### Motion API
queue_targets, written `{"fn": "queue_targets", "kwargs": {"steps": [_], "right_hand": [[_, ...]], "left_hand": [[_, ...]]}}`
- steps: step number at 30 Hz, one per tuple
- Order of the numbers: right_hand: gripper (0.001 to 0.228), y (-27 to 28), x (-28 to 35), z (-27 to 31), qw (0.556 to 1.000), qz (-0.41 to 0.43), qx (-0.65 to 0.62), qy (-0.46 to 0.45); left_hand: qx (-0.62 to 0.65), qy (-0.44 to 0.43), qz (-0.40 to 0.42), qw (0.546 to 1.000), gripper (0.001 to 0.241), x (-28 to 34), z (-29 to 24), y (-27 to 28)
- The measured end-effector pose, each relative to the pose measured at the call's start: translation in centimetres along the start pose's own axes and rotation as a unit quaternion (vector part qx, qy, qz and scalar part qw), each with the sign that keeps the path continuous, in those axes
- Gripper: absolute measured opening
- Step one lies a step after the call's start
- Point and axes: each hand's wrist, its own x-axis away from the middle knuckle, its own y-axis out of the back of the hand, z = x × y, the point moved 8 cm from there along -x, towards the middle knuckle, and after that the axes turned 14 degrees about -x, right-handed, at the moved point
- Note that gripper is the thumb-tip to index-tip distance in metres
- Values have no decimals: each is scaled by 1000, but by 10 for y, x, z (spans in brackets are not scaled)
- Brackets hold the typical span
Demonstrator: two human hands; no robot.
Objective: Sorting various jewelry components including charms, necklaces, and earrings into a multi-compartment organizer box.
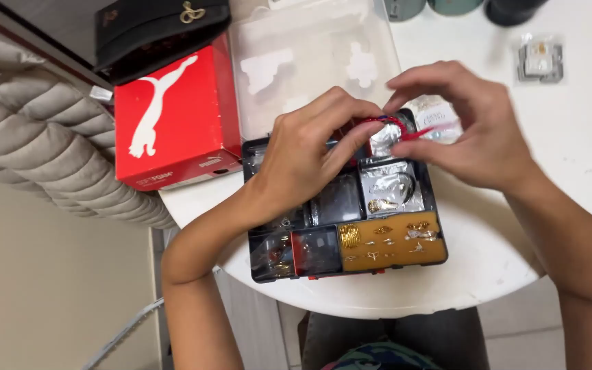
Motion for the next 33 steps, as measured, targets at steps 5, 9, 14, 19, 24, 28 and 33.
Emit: {"fn": "queue_targets", "kwargs": {"steps": [5, 9, 14, 19, 24, 28, 33], "right_hand": [[58, -12, 10, -1, 996, -16, 70, 44], [36, -15, 14, -9, 997, -50, 50, 36], [12, -13, 17, -12, 995, -75, 67, 24], [12, -15, 21, -7, 988, -57, 136, 54], [13, -20, 22, -4, 986, -51, 140, 71], [18, -17, 24, -7, 993, -77, 87, 23], [14, -17, 23, -3, 993, -84, 78, 19]], "left_hand": [[-20, -5, -31, 999, 12, 4, 2, -5], [-40, -13, -60, 997, 11, 9, 5, -10], [-36, -32, -53, 997, 14, 16, 7, -16], [-110, -62, -108, 986, 16, 18, -2, 0], [-113, -57, -104, 986, 19, 23, 1, -5], [-134, -73, -123, 981, 12, 21, -6, 0], [-160, -69, -128, 976, 9, 19, -10, -1]]}}
